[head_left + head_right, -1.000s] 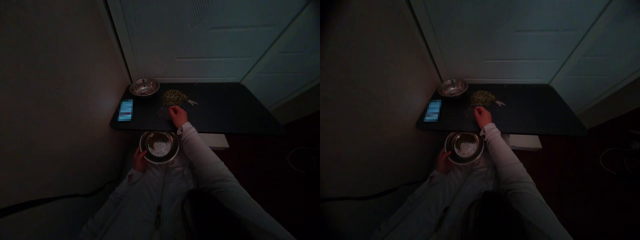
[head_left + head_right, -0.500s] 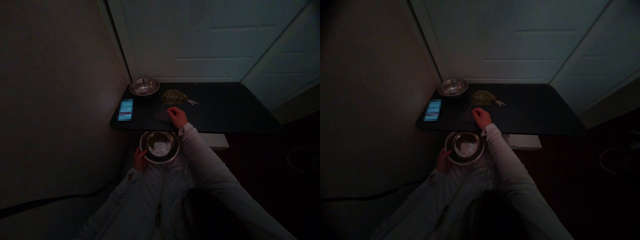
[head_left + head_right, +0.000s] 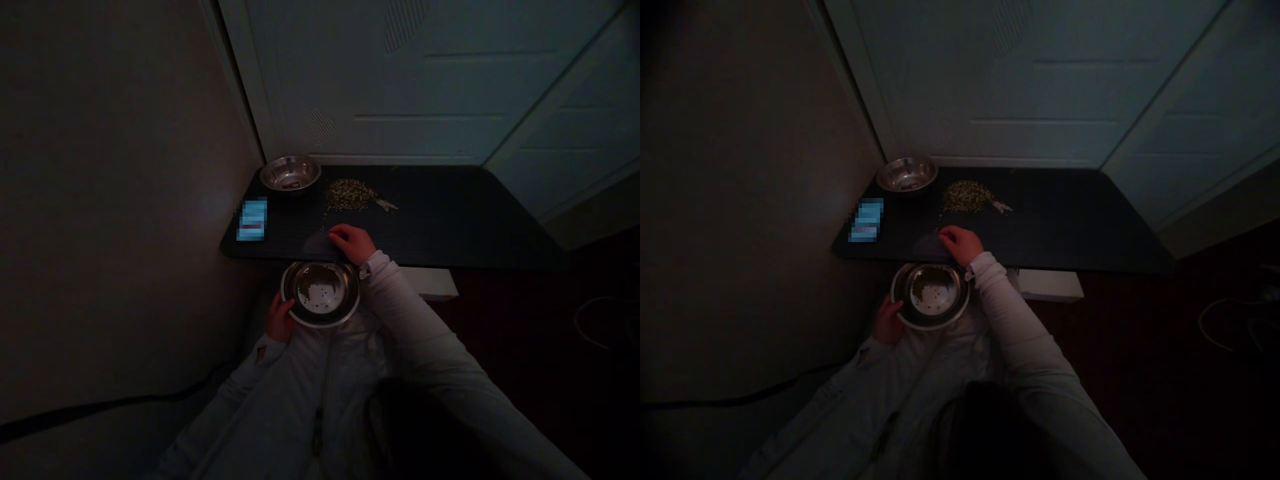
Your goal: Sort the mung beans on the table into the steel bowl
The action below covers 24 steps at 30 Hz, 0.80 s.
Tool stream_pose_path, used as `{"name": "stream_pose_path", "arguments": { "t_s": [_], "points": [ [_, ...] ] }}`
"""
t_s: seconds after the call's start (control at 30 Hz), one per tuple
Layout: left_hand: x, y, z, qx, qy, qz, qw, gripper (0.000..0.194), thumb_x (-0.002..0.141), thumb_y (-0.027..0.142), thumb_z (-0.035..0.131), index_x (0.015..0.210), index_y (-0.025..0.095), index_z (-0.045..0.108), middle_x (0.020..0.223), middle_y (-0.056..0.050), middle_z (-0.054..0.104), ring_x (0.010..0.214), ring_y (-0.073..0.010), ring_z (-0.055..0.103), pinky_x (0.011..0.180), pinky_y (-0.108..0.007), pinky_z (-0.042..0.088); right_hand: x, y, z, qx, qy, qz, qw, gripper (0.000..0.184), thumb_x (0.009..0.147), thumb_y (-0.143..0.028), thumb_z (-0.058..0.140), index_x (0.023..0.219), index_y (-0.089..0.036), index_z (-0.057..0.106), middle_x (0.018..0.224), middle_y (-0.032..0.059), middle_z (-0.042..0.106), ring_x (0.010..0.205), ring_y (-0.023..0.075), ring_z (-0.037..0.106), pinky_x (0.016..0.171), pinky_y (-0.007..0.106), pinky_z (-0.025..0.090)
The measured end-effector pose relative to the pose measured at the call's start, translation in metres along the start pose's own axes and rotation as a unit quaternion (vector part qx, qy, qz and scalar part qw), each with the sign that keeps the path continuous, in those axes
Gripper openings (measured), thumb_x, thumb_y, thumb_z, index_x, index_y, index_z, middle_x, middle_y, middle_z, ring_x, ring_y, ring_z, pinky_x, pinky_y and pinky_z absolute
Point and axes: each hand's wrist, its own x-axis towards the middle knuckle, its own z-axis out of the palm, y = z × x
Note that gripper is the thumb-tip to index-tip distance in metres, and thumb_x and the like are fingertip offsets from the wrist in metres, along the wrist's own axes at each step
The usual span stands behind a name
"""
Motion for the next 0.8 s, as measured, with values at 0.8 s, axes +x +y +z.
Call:
{"name": "stream_pose_path", "arguments": {
  "t_s": [0.8],
  "points": [
    [0.002,-0.002,-0.005,0.027,-0.024,0.020,0.999,0.037,0.051,0.020,0.063,0.088,0.020,0.060,0.075,0.000,0.065,0.081,-0.0189,0.057,0.074,-0.031,0.041,-0.002,0.021,-0.027,0.109,0.186,0.103,0.971,0.024,0.067,-0.035,0.048,0.077,-0.015,0.056,0.063,0.0002,0.055,0.057,0.0102,0.050,0.054,0.023,0.039]
  ]
}}
